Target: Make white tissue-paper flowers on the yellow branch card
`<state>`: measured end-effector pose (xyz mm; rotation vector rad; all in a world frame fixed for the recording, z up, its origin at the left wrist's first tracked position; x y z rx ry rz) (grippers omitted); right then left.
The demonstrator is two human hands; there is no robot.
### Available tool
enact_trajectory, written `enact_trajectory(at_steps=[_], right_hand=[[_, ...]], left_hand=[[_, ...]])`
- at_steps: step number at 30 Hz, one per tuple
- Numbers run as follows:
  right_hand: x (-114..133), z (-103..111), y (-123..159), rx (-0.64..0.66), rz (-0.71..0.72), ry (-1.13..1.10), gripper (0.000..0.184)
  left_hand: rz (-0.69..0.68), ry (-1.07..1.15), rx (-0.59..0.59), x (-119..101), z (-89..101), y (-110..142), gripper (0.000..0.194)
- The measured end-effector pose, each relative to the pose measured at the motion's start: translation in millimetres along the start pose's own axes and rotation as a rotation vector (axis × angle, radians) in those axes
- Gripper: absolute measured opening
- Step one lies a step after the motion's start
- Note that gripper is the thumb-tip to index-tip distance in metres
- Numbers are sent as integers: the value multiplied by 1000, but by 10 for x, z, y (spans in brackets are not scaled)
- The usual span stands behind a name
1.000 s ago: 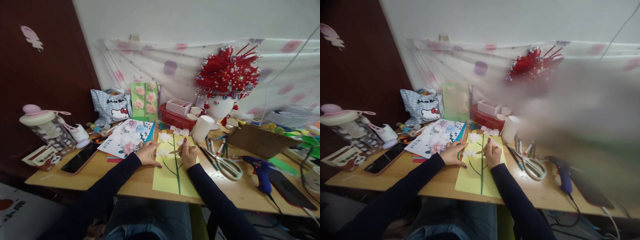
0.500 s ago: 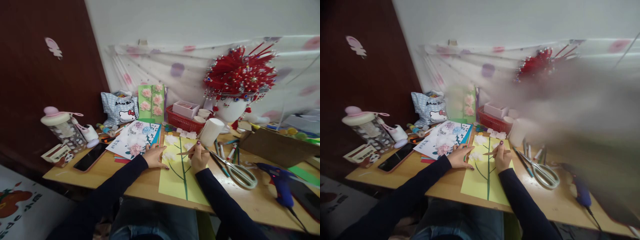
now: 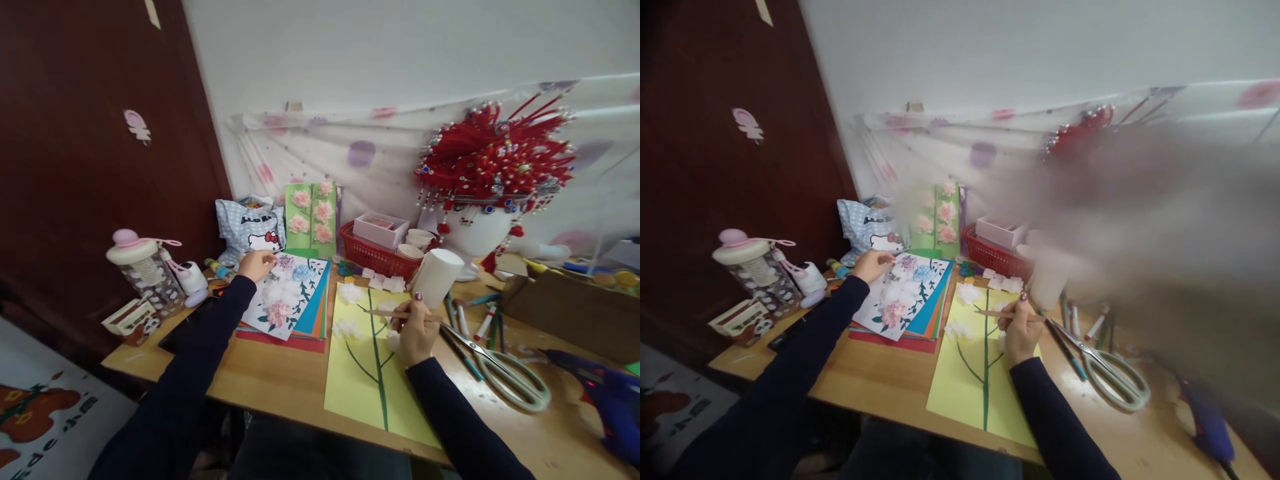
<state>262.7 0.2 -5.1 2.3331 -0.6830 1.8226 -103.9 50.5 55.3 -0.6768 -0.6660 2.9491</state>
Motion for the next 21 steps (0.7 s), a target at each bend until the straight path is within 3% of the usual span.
enact_trajectory(at_steps=[6, 10, 15, 21], right_hand=[[-79, -6, 6, 38, -7, 56, 52], [-87, 4, 14, 36, 6, 100, 54], [-67, -3, 28, 46, 23, 126, 54], [-57, -5, 22, 56, 52, 149, 54]], left_hand=[[-80, -70, 76, 79, -297, -143, 20], [-62, 2, 90, 131, -437, -227, 7], [53, 201, 4, 186, -314, -311, 14], [154, 554, -2, 152, -154, -305, 32]])
Point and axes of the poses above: each hand's wrist, its own y-axis away from the middle knuckle, its own z-axis out of the back of the hand, x = y × z, the point moved 3 cm from there along -y, towards the middle knuckle, and after that the axes turned 11 degrees about -z, right-handed, at the moved point
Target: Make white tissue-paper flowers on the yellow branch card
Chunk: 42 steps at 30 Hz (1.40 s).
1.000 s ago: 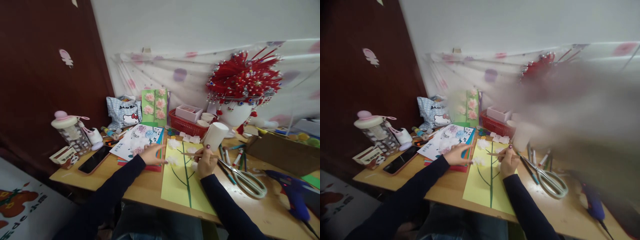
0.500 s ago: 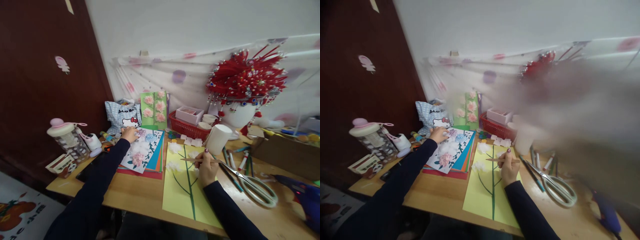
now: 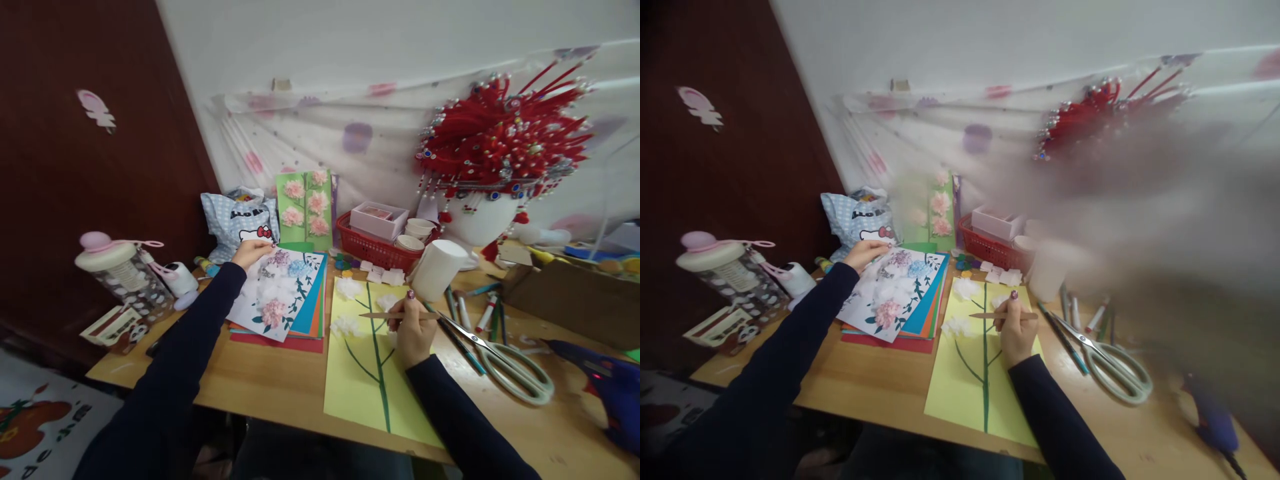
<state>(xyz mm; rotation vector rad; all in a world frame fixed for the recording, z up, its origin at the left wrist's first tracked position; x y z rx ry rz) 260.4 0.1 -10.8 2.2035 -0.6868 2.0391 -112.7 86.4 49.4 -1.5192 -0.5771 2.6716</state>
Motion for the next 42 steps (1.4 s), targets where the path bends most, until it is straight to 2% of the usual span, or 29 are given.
enact_trajectory(at_steps=[7, 15, 20, 23, 26, 30, 33, 38, 42], right_hand=[[-48, 12, -1, 14, -6, 4, 53], [29, -10, 63, 53, 39, 35, 58], [19, -36, 123, 154, 65, 125, 63], [-8, -44, 149, 197, 57, 182, 62], [-21, -50, 147, 217, 59, 231, 62], [-17, -54, 112, 209, 81, 301, 63], [-14, -56, 88, 191, 89, 355, 64], [-16, -51, 69, 146, 90, 366, 63], [0, 10, 102, 66, 109, 241, 63]], left_hand=[[162, 235, 60, -102, -19, 206, 37], [205, 308, 255, -376, -186, 511, 25], [78, 259, 413, -597, -417, 826, 23], [25, 286, 551, -724, -638, 1044, 21], [11, 314, 634, -783, -902, 1215, 16], [-34, 283, 624, -755, -1218, 1307, 10], [-46, 214, 614, -716, -1377, 1318, 9], [-118, 118, 612, -741, -1531, 1332, 10], [-209, 2, 568, -779, -1596, 1347, 12]])
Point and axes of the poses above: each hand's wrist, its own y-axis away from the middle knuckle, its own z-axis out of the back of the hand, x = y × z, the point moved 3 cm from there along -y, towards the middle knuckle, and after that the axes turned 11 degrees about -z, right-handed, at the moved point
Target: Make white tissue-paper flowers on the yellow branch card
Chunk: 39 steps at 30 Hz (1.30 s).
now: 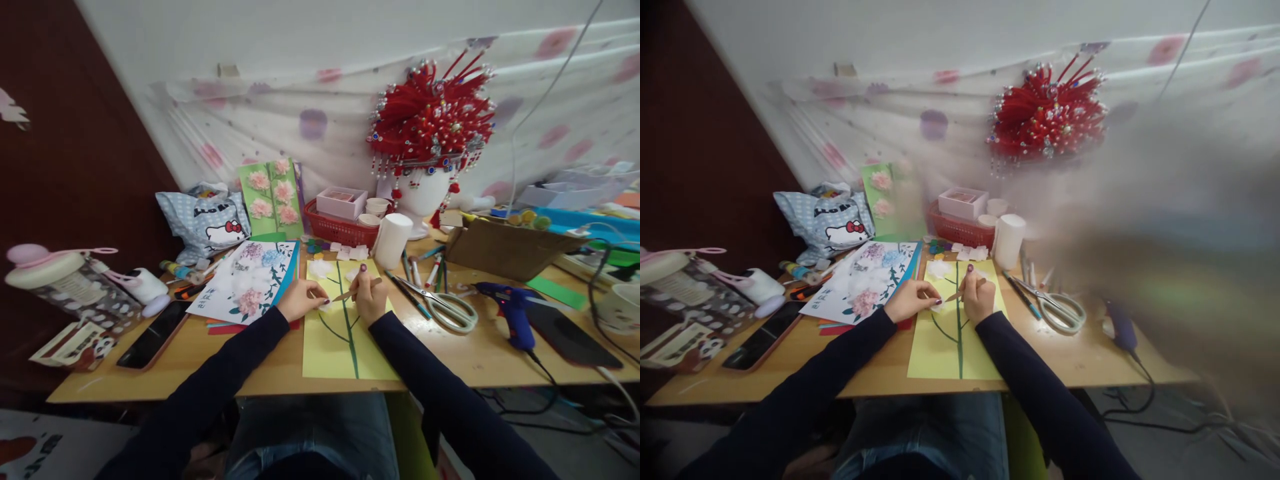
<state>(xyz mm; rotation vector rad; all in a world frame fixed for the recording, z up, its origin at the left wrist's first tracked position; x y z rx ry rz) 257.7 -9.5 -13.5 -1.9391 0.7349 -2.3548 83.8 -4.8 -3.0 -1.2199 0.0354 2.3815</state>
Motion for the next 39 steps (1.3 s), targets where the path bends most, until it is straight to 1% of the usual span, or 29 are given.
enact_trajectory(at_steps=[3, 6, 10, 12, 14, 16, 17, 19, 22, 25, 27, 30, 35, 37, 38, 39], right_hand=[[25, 10, 53, 61, 54, -58, 65], [48, -16, 89, 136, 115, 7, 63], [48, -46, 94, 163, 155, 89, 61], [48, -51, 94, 168, 177, 125, 60], [50, -51, 97, 170, 201, 149, 58], [55, -51, 104, 172, 223, 172, 57], [57, -53, 108, 174, 235, 185, 56], [60, -60, 121, 185, 257, 207, 54], [60, -77, 145, 214, 298, 229, 51], [57, -94, 166, 239, 357, 295, 48], [55, -105, 172, 254, 416, 367, 47], [47, -124, 168, 268, 512, 463, 46], [58, -170, 173, 274, 666, 552, 46], [66, -183, 182, 287, 678, 555, 47], [64, -185, 181, 299, 650, 536, 48], [56, -182, 174, 313, 592, 499, 48]], left_hand=[[-23, -29, -25, 2, -30, -14, 14], [-24, -6, -18, 22, -66, -32, 12], [-24, 6, -7, 26, -85, -58, 8], [-49, -24, -30, 15, -40, -49, 13], [-90, -87, -83, 8, 56, -3, 20], [-143, -189, -134, 11, 175, 81, 24], [-166, -254, -140, 18, 227, 132, 26], [-183, -395, -99, 46, 293, 233, 35], [-116, -536, 21, 118, 287, 331, 64], [-36, -568, 108, 189, 215, 349, 92], [-9, -562, 152, 228, 169, 337, 102], [-3, -558, 199, 266, 141, 326, 104], [-9, -581, 223, 287, 154, 337, 107], [-13, -582, 221, 292, 151, 339, 107], [-15, -584, 217, 295, 149, 340, 107], [-16, -585, 212, 297, 148, 341, 107]])
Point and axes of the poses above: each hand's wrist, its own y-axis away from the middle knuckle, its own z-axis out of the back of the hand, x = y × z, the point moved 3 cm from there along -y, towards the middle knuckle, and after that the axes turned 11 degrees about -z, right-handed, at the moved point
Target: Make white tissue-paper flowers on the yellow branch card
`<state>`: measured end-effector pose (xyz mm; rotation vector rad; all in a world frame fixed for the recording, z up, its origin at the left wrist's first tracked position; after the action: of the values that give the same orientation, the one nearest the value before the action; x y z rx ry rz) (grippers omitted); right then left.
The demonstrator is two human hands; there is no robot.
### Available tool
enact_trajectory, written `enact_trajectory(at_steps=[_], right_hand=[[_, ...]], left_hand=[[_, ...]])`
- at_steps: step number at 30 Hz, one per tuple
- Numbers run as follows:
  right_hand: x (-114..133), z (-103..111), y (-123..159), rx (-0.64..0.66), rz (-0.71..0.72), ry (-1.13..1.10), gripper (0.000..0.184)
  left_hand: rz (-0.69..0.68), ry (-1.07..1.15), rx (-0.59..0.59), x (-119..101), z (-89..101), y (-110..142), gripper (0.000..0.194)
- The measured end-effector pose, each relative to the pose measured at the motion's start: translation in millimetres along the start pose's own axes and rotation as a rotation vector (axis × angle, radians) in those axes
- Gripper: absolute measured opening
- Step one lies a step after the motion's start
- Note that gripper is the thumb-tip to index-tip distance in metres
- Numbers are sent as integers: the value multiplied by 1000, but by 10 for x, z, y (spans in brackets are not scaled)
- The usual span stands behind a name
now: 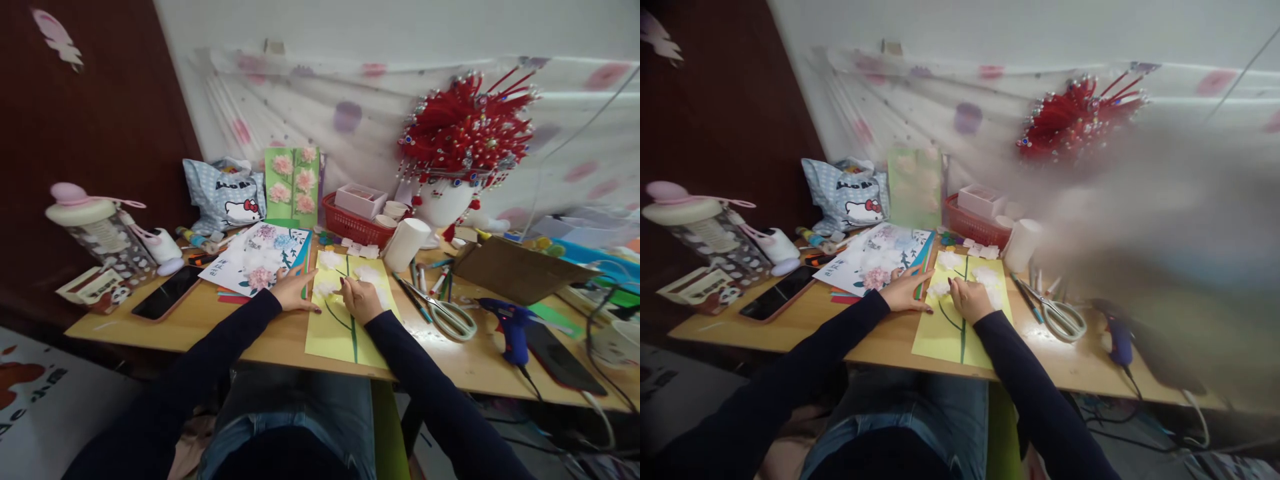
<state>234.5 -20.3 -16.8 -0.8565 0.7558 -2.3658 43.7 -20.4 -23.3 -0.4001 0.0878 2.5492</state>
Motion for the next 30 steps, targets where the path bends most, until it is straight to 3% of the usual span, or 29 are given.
enact_trajectory(at_steps=[3, 7, 11, 15, 19, 22, 26, 30], right_hand=[[-94, 0, 2, -5, -260, -233, 51], [-238, 9, 11, -159, -551, -527, 58], [-285, 43, -3, -320, -620, -670, 59], [-279, 80, -32, -393, -633, -773, 55], [-247, 126, -62, -461, -658, -821, 52], [-210, 147, -79, -469, -679, -830, 53], [-192, 130, -81, -440, -720, -852, 54], [-181, 93, -76, -373, -703, -833, 57]], left_hand=[[7, 5, -8, 2, 0, 5, 108], [13, 25, -2, -1, 20, 17, 106], [7, 50, -28, -14, 24, 20, 104], [-13, 72, -54, -31, 10, 26, 102], [-92, 120, -169, 56, 183, 89, 73], [-123, 246, -395, 333, 516, 214, 39], [104, 232, -603, 966, 960, 399, 27], [165, 24, -540, 1429, 1107, 391, 29]])
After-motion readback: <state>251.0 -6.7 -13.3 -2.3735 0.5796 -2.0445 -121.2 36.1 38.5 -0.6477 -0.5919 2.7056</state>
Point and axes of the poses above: each hand's wrist, its own y-axis away from the middle knuckle, its own z-axis out of the back of the hand, x = y × z, the point moved 3 cm from there along -y, towards the middle knuckle, and after that the axes turned 11 degrees about -z, right-handed, at the moved point
